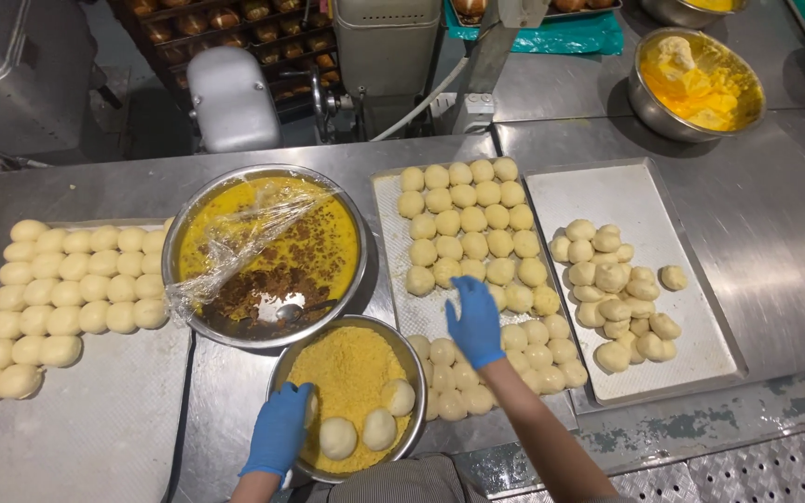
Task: Flattening dough balls, filling them with a savory mixture, and coating them in crumbs.
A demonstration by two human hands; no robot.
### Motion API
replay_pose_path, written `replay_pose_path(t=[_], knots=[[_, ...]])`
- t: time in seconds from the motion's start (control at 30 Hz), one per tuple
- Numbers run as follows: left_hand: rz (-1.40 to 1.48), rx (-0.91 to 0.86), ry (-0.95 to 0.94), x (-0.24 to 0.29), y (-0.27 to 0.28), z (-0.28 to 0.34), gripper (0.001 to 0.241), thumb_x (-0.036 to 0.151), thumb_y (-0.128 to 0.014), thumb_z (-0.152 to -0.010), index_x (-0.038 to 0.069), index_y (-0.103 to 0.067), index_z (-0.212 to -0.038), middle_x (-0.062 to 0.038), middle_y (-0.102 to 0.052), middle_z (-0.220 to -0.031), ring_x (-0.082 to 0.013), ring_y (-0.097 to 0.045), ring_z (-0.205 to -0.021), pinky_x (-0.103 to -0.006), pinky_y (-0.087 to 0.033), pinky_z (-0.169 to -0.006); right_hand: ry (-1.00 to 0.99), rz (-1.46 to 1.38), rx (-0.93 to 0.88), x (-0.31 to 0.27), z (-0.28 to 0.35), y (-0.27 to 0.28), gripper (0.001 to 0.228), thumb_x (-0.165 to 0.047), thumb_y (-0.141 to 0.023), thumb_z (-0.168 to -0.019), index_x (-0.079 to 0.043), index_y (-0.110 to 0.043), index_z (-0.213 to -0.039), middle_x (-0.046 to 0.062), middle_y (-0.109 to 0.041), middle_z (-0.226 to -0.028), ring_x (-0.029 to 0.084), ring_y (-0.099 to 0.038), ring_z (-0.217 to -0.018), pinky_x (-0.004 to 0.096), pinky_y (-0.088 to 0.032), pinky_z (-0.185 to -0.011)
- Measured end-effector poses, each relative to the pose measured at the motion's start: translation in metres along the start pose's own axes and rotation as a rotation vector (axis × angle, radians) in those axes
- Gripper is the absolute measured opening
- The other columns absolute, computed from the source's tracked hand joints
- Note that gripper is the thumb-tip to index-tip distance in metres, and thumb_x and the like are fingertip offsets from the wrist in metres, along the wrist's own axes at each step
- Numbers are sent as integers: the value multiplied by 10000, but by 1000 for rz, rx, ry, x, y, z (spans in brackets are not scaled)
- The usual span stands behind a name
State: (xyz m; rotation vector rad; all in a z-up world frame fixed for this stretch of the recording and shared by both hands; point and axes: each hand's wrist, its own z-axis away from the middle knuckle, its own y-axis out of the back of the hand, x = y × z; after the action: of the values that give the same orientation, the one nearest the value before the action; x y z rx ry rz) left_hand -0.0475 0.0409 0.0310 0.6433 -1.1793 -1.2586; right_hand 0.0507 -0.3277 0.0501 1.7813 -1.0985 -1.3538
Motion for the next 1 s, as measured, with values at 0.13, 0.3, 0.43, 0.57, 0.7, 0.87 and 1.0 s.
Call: replay_pose_path(t=[0.13, 0.3, 0.43, 0.57, 0.7, 0.87, 1.0], knots=[[87, 277, -112, 11, 18, -21, 588, -33, -651, -817, 126, -539, -1372, -172, -609, -1212, -382, -620, -1082, -455, -530, -912, 130, -342, -289, -86, 39, -17, 375, -195, -691, -937, -115, -644, -1301, 141, -652, -1241, 336, -667, -1082, 428, -559, -922], [234, 55, -148, 28, -2, -44, 854, -45, -660, -731, 134, -397, -1523, -194, -497, -1471, -399, -512, -1310, -463, -442, -1073, 103, -157, -641, -111, 48, -72, 941, -307, -898, -695, 11, -432, -1448, 274, -460, -1435, 447, -518, -1204, 472, -467, -955], [386, 227, -178, 13, -10, -45, 913, 0, -723, -676, 72, -371, -1516, -245, -419, -1517, -447, -447, -1349, -486, -388, -1096, -72, -239, -764, -82, 54, -122, 1028, -303, -956, -615, -1, -425, -1442, 282, -467, -1398, 433, -484, -1256, 446, -439, -1045], [319, 58, 47, 6, 5, -26, 877, 94, -757, -715, 98, -362, -1498, -180, -422, -1519, -389, -503, -1306, -455, -424, -1088, -93, -342, -730, -78, 66, -137, 773, -265, -897, -646, -35, -577, -1311, 228, -614, -1293, 389, -595, -1225, 419, -493, -1055], [326, -55, 261, 0, -6, -20, 788, 203, -772, -783, 94, -420, -1480, -186, -481, -1468, -365, -527, -1324, -434, -475, -1078, -97, -513, -579, -130, 56, -85, 648, -230, -859, -719, -47, -591, -1279, 199, -632, -1274, 379, -623, -1204, 418, -515, -1014], [333, -148, 338, 7, -30, -28, 838, 301, -868, -772, 83, -428, -1450, -178, -466, -1454, -372, -489, -1325, -419, -432, -1110, 20, -526, -480, -151, 42, -80, 663, -261, -845, -780, -62, -547, -1338, 183, -564, -1328, 386, -573, -1226, 441, -485, -1011], [644, 187, 274, -14, -84, -43, 681, 135, -810, -737, 74, -555, -1366, -167, -550, -1399, -348, -558, -1285, -405, -469, -1079, 154, -320, -547, -135, 48, -94, 654, -269, -809, -796, -100, -558, -1376, 173, -555, -1360, 398, -544, -1240, 465, -464, -1028]])
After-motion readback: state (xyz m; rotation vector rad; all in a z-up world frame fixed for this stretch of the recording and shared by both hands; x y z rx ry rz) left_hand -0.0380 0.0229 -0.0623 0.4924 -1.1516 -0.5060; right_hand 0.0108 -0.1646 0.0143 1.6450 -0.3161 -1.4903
